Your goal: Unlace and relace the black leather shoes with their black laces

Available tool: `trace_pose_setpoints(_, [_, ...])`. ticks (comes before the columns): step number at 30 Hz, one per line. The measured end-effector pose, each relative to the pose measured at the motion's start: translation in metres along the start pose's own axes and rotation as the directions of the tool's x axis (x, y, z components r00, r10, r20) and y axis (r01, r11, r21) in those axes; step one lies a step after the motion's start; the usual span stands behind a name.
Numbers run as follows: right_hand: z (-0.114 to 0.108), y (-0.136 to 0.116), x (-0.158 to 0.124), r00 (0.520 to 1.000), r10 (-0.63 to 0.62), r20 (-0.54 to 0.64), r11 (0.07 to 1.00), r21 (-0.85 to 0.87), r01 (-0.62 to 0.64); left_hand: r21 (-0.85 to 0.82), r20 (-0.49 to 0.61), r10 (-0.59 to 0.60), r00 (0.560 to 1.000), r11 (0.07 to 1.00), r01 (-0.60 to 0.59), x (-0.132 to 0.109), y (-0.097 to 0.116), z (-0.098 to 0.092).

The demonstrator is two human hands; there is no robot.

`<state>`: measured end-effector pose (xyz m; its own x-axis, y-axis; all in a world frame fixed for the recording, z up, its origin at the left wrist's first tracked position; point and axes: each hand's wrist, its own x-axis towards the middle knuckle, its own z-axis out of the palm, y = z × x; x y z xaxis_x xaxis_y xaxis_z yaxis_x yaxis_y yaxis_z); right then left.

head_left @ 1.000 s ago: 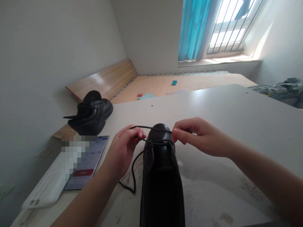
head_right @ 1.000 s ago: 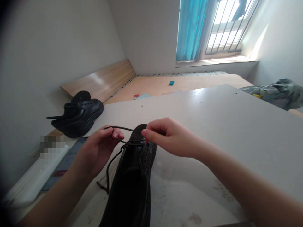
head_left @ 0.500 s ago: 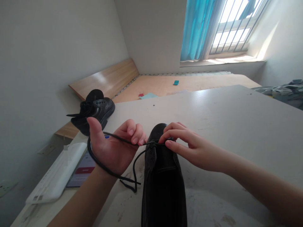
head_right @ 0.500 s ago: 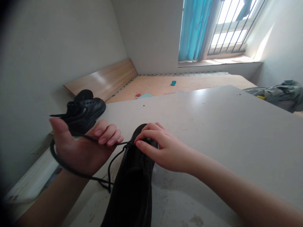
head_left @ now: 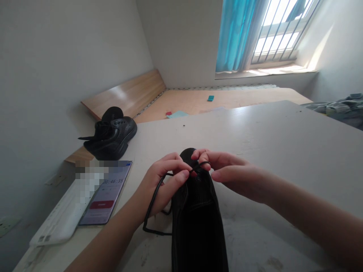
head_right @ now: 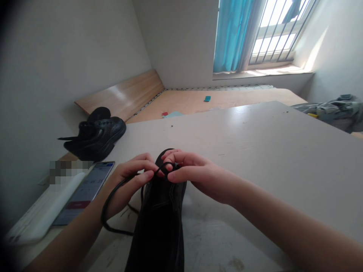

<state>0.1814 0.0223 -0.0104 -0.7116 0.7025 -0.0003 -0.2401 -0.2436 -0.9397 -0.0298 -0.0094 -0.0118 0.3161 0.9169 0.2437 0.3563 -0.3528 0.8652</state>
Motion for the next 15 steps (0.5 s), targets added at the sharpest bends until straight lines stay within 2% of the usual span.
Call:
trace_pose_setpoints(3, [-0.002, -0.001, 0.002, 0.994, -0.062, -0.094, 0.986, 0.148, 0.076, -0.165, 0.007, -0.023, 1.000, 0.986, 0.024, 0.001, -0.001, -0.001])
trace_pose_setpoints(5, [-0.003, -0.004, 0.003, 0.973, -0.115, -0.200, 0.978, 0.150, 0.147, -0.337, -0.028, -0.056, 0.998, 0.940, 0.044, 0.004, -0.002, -0.002])
trace_pose_setpoints(10, [-0.005, -0.008, 0.005, 0.901, -0.149, -0.407, 0.978, 0.071, 0.194, -0.737, -0.138, -0.108, 0.984, 0.676, -0.029, 0.005, 0.003, -0.006])
trace_pose_setpoints(12, [-0.007, -0.008, 0.007, 0.878, -0.131, -0.460, 0.975, 0.099, 0.198, -0.790, -0.147, -0.096, 0.984, 0.610, -0.059, 0.003, 0.005, -0.009])
trace_pose_setpoints(13, [-0.008, -0.009, 0.008, 0.873, -0.124, -0.471, 0.974, 0.112, 0.198, -0.786, -0.145, -0.076, 0.987, 0.614, -0.068, 0.002, 0.006, -0.011])
trace_pose_setpoints(15, [-0.009, -0.012, 0.009, 0.877, -0.131, -0.463, 0.972, 0.114, 0.205, -0.728, -0.113, -0.022, 0.993, 0.682, -0.067, 0.000, 0.005, -0.013])
